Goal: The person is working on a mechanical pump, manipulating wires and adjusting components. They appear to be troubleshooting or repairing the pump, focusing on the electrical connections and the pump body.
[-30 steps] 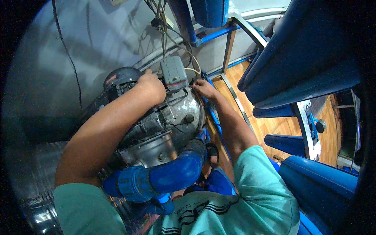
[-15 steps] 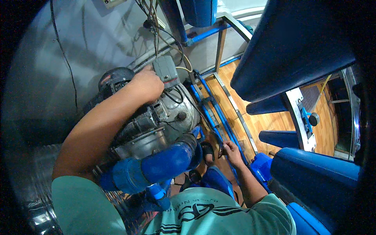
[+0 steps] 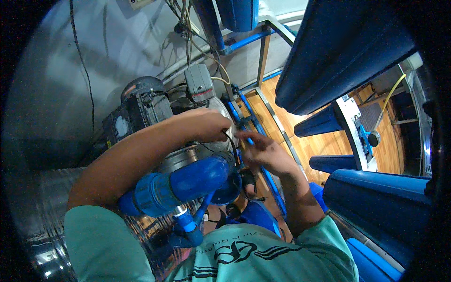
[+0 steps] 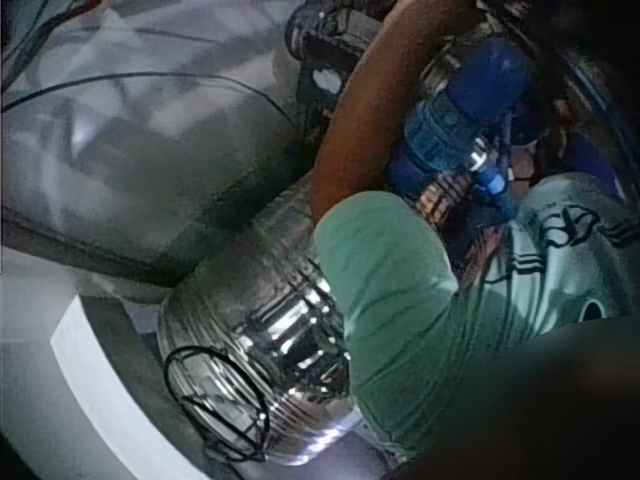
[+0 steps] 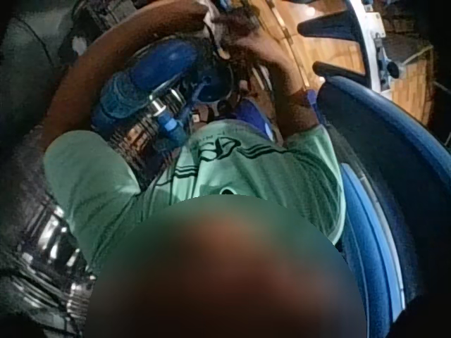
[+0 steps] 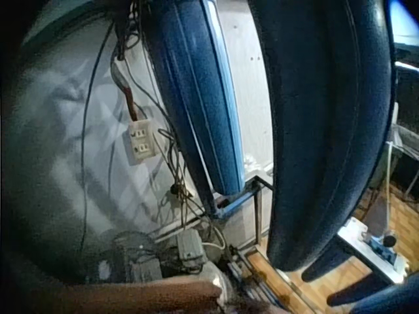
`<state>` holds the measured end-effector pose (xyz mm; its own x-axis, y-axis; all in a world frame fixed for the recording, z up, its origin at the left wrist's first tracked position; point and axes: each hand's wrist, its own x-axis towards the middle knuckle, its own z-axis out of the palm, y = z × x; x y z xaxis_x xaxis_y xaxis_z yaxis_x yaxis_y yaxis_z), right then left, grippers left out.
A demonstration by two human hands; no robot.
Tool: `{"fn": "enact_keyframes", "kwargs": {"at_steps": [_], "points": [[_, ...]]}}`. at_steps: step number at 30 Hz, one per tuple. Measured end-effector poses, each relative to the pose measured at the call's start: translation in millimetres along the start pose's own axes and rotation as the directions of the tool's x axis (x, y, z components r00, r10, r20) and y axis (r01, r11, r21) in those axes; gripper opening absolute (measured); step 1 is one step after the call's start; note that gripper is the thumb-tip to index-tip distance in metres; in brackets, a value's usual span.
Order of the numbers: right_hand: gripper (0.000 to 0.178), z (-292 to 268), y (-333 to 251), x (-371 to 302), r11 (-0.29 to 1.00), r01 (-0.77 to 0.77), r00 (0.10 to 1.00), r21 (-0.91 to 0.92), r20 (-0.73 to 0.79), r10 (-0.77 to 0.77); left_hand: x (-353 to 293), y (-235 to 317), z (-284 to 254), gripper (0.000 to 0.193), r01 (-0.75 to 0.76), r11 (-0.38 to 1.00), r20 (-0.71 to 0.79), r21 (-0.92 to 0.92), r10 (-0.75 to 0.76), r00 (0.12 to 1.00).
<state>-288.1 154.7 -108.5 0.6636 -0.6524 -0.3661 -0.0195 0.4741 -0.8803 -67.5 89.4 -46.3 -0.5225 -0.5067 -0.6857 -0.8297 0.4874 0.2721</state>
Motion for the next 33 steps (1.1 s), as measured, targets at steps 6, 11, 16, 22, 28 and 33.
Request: {"fn": "enact_keyframes", "kwargs": {"at_steps": [6, 11, 16, 22, 28, 33], "points": [[0.052, 5, 81, -36, 0.782, 0.285, 0.867, -0.555, -0.198, -0.457, 8, -9, 12, 0.023, -0.195, 0.952, -0.060, -0.234, 0.186, 0.981], [0.018, -15, 110, -27, 0.870, 0.182, 0.924, -0.458, -0.222, -0.310, 14, -6, 26, 0.024, -0.131, 0.900, 0.036, -0.416, 0.160, 0.986], [0.017, -21, 124, -48, 0.929, 0.133, 0.779, -0.345, -0.543, -0.313, 21, -19, 36, 0.029, 0.045, 0.962, 0.133, -0.270, -0.009, 0.991], [0.021, -15, 36, -10, 0.707, -0.030, 0.830, -0.706, -0.412, -0.375, 1, -1, 10, 0.029, -0.138, 0.921, -0.484, -0.365, -0.061, 0.873], [0.026, -9, -50, -14, 0.882, 0.092, 0.991, -0.462, -0.046, -0.128, -25, -31, -21, 0.015, 0.074, 0.966, -0.198, -0.249, -0.125, 0.972], [0.019, 19, -65, -3, 0.705, 0.274, 0.800, -0.655, -0.252, -0.545, -36, -37, 4, 0.021, -0.006, 0.977, -0.174, -0.214, -0.032, 0.984]]}}
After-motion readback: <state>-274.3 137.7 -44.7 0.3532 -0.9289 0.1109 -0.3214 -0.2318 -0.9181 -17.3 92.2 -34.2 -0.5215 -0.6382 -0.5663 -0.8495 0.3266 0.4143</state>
